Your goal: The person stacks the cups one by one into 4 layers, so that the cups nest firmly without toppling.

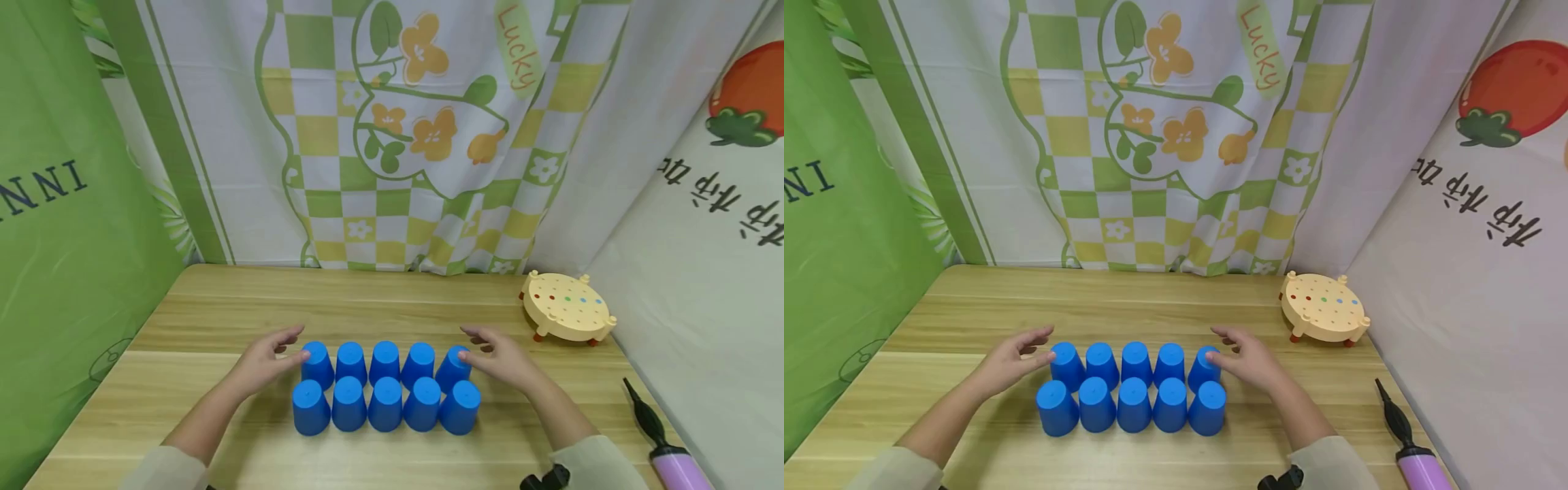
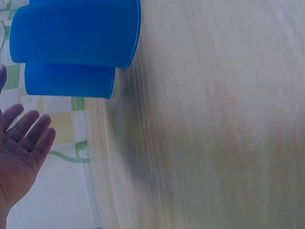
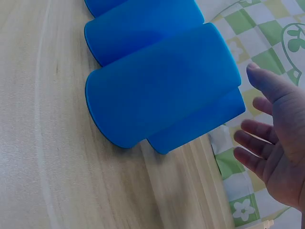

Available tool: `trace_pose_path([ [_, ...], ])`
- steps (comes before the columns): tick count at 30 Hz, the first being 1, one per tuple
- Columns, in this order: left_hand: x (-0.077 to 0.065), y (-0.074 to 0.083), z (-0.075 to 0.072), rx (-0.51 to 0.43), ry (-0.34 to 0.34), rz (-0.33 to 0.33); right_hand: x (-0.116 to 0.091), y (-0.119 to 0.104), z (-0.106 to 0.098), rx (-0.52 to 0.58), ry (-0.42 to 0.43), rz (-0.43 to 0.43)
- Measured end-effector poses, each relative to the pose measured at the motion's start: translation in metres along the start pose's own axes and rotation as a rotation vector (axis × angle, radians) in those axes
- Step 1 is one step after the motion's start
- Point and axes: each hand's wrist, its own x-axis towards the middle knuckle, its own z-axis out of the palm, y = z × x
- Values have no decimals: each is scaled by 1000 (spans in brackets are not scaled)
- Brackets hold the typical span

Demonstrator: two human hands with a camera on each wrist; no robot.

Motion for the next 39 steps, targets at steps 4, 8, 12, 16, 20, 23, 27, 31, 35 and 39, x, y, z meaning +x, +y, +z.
trace_pose_path([
  [4, 1, 0, 6, -86, -42, -41, -1, 1, 4, 60, -35, 0],
  [8, 4, -4, 11, -121, -57, -30, -2, 3, 6, 80, -59, 8],
  [12, 6, -7, 15, -152, -64, -17, -2, 5, 8, 112, -79, 34],
  [16, 5, -8, 17, -164, -64, -22, -2, 7, 8, 140, -92, 47],
  [20, 6, -7, 17, -168, -62, -25, -3, 7, 8, 139, -88, 60],
  [23, 8, -6, 14, -157, -62, -46, -4, 7, 6, 133, -84, 66],
  [27, 16, -1, 5, -129, -53, -38, 1, 2, -3, 127, -51, 44],
  [31, 35, 11, -10, -107, -20, -5, 13, -10, -17, 113, 1, 32],
  [35, 60, 34, -24, -79, 21, 26, 32, -28, -33, 85, 24, 52],
  [39, 85, 62, -27, -52, 37, 37, 55, -49, -40, 47, 55, 73],
])
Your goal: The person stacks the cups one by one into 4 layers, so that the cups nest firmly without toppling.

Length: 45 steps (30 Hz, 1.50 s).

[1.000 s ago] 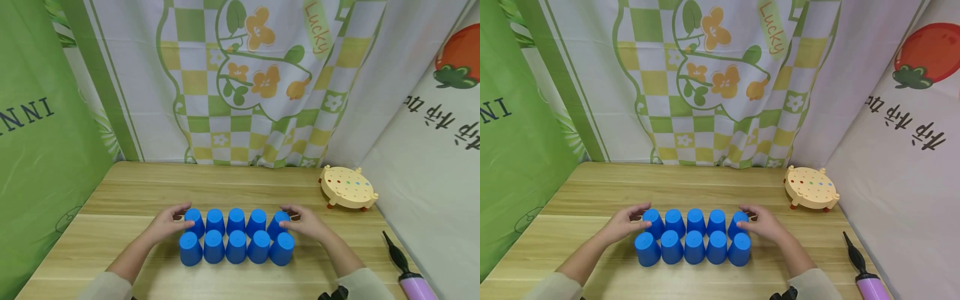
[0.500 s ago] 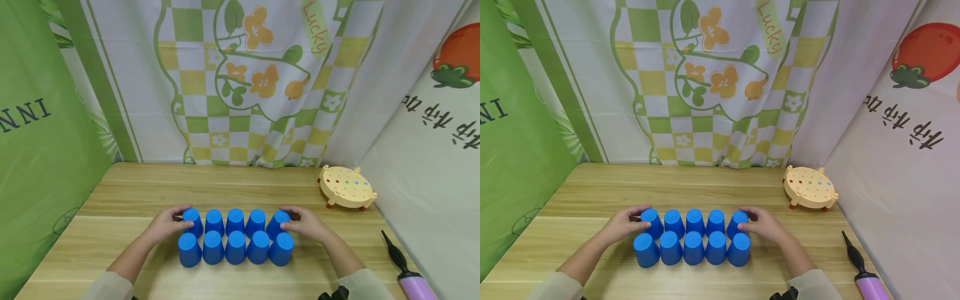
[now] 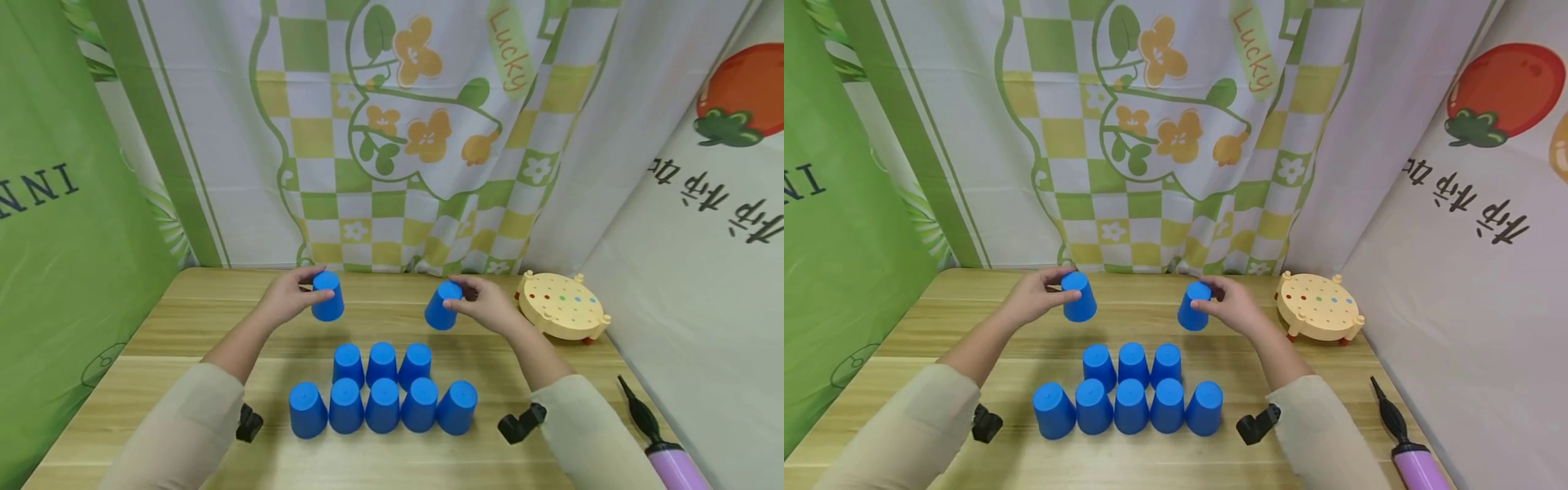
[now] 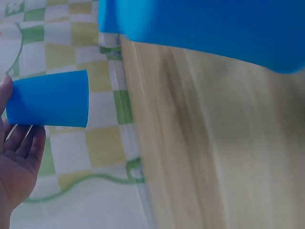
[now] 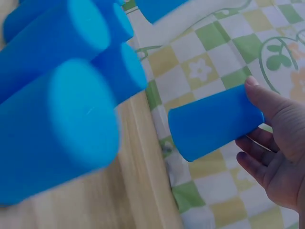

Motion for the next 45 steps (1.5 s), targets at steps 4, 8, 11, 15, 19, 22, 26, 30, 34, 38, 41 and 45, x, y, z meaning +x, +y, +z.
trace_pose_path([
  [4, 23, 20, 12, -13, 7, 15, 23, -20, 6, -4, 25, 17],
  [8, 40, 30, 31, -50, 15, 17, 44, -33, 19, 18, 35, 30],
  [11, 48, 31, 45, -69, 33, -5, 56, -37, 32, 30, 42, 44],
  [15, 55, 27, 59, -66, 64, -39, 66, -37, 47, 47, 46, 69],
  [19, 58, 18, 70, -36, 64, -72, 71, -31, 60, 44, 42, 97],
  [22, 59, 13, 77, -11, 55, -93, 73, -25, 68, 18, 35, 120],
  [26, 58, 6, 86, -13, 35, -106, 73, -19, 77, 6, 28, 155],
  [30, 55, 3, 93, -25, 8, -138, 71, -14, 84, 32, 12, 178],
  [34, 50, 1, 95, -35, -5, -166, 70, -10, 90, 51, -8, 178],
  [38, 47, 0, 96, -36, -20, -170, 67, -9, 94, 56, -27, 169],
  [41, 46, 0, 96, -32, -34, -169, 66, -10, 95, 59, -38, 167],
  [45, 46, -1, 96, -31, -48, -167, 65, -12, 96, 59, -46, 161],
])
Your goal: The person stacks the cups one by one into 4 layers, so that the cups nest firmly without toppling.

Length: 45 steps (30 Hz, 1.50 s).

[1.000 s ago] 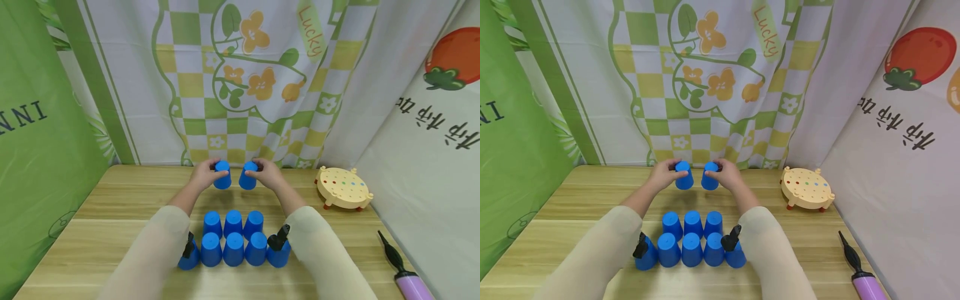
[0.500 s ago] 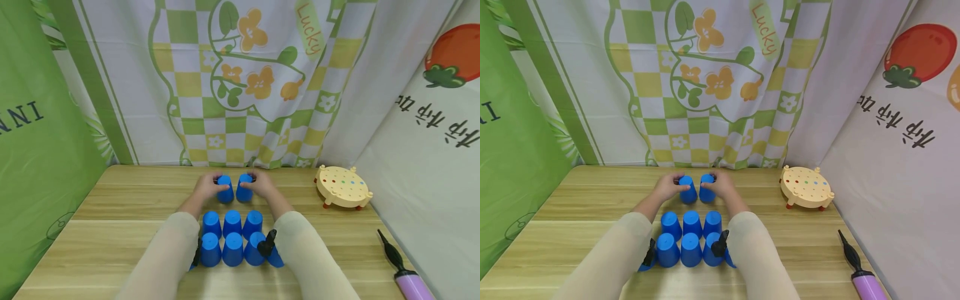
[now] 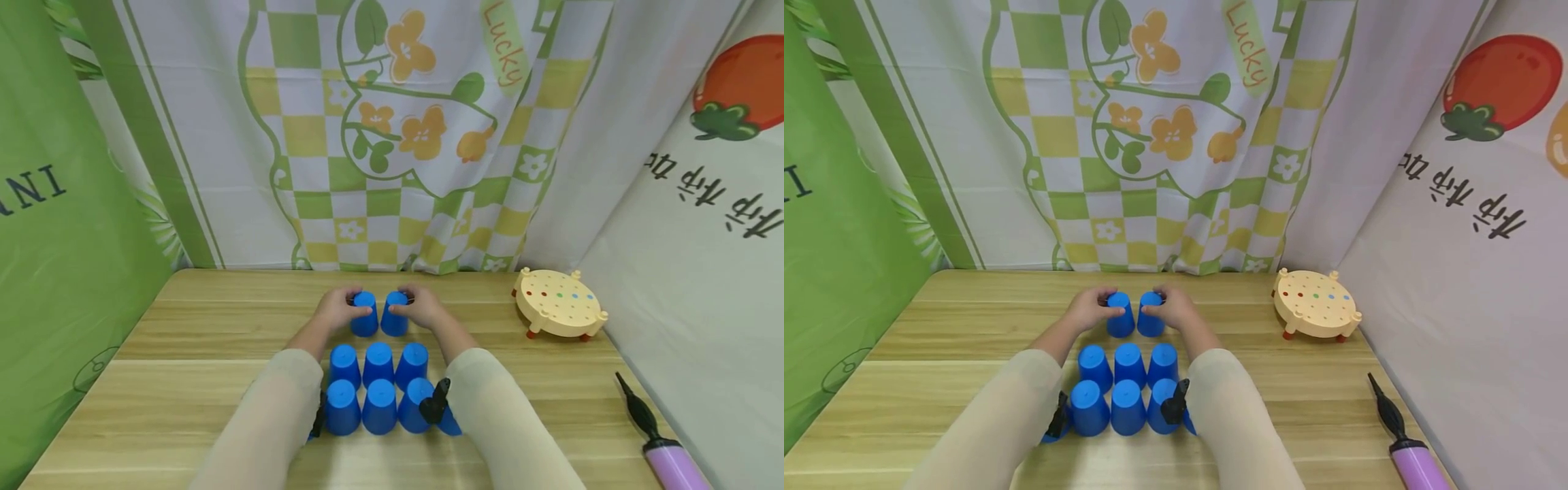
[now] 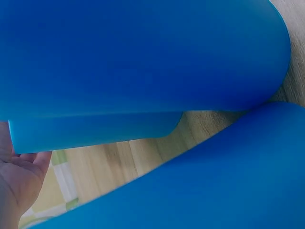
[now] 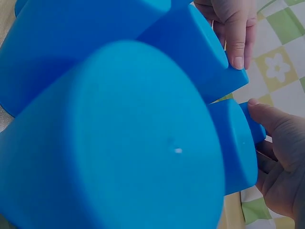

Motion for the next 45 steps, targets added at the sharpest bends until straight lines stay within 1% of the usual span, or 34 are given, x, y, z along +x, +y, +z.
trace_pose_path([
  [3, -1, 1, -1, -1, -10, 6, 0, 0, 0, -7, -14, -11],
  [7, 1, 0, -3, 7, -40, 28, -1, -1, -1, -16, -31, -28],
  [9, 2, -2, -6, 15, -58, 39, -2, -1, -2, -18, -36, -33],
  [12, 1, -4, -14, 16, -78, 45, -3, 1, -7, -11, -36, -41],
  [16, -5, -4, -29, -11, -88, 67, -8, 6, -16, 25, -41, -59],
  [20, -15, -7, -42, -15, -94, 118, -19, 8, -25, 41, -54, -92],
  [24, -25, -13, -49, -6, -118, 169, -32, 11, -35, 44, -61, -134],
  [26, -31, -17, -52, -4, -139, 183, -39, 14, -38, 42, -67, -163],
  [30, -46, -25, -53, -39, -182, 192, -55, 21, -39, 35, -70, -196],
  [36, -67, -36, -47, -93, -240, 229, -75, 33, -34, 66, -98, -213],
  [40, -79, -42, -43, -94, -276, 231, -84, 39, -29, 90, -127, -213],
  [45, -87, -48, -36, -77, -297, 227, -88, 45, -24, 109, -179, -219],
])
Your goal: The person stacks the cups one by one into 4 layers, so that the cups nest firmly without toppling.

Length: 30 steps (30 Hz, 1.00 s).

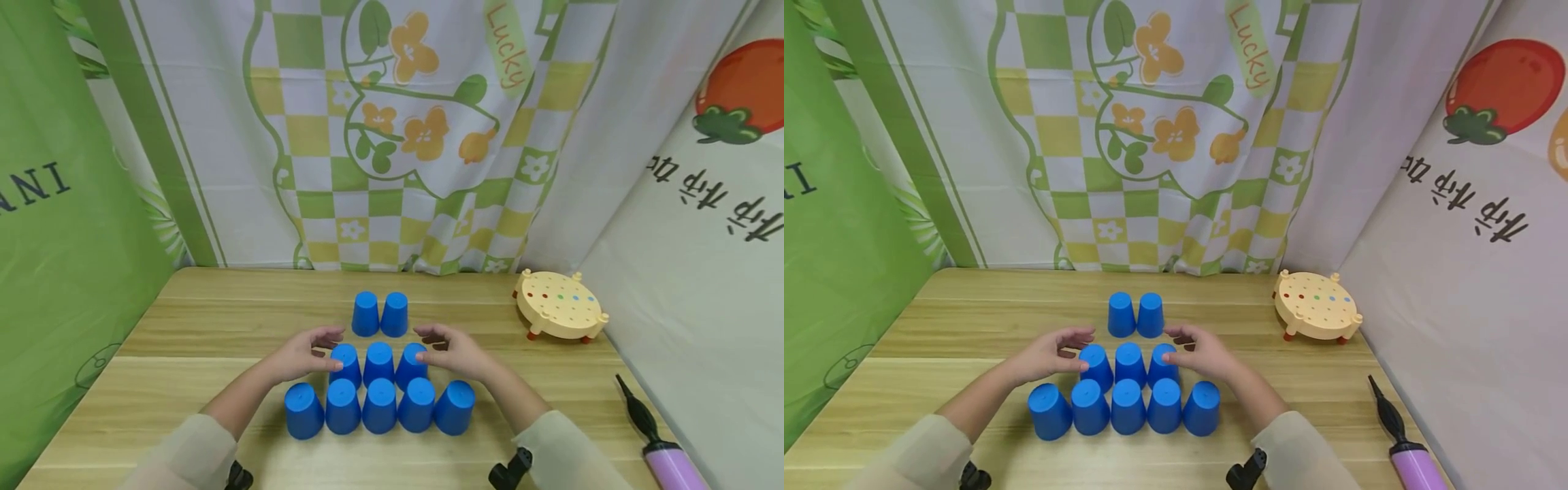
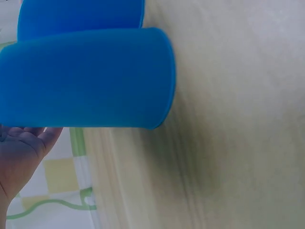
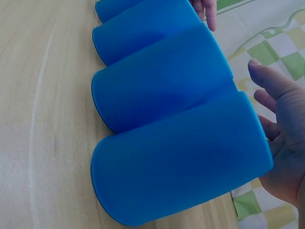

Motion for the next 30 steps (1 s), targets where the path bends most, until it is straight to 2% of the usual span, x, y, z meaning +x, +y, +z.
trace_pose_path([
  [8, -1, -10, 8, 0, 2, -17, 1, 5, 6, -5, -41, -10],
  [17, 0, -10, 9, -14, 38, -39, 1, 8, 7, -47, -56, -2],
  [23, 2, 1, -9, 5, 97, -24, 2, 9, 7, -43, -57, 14],
  [30, 20, 19, -39, 21, 207, -54, 3, 10, 6, -51, -44, 13],
])
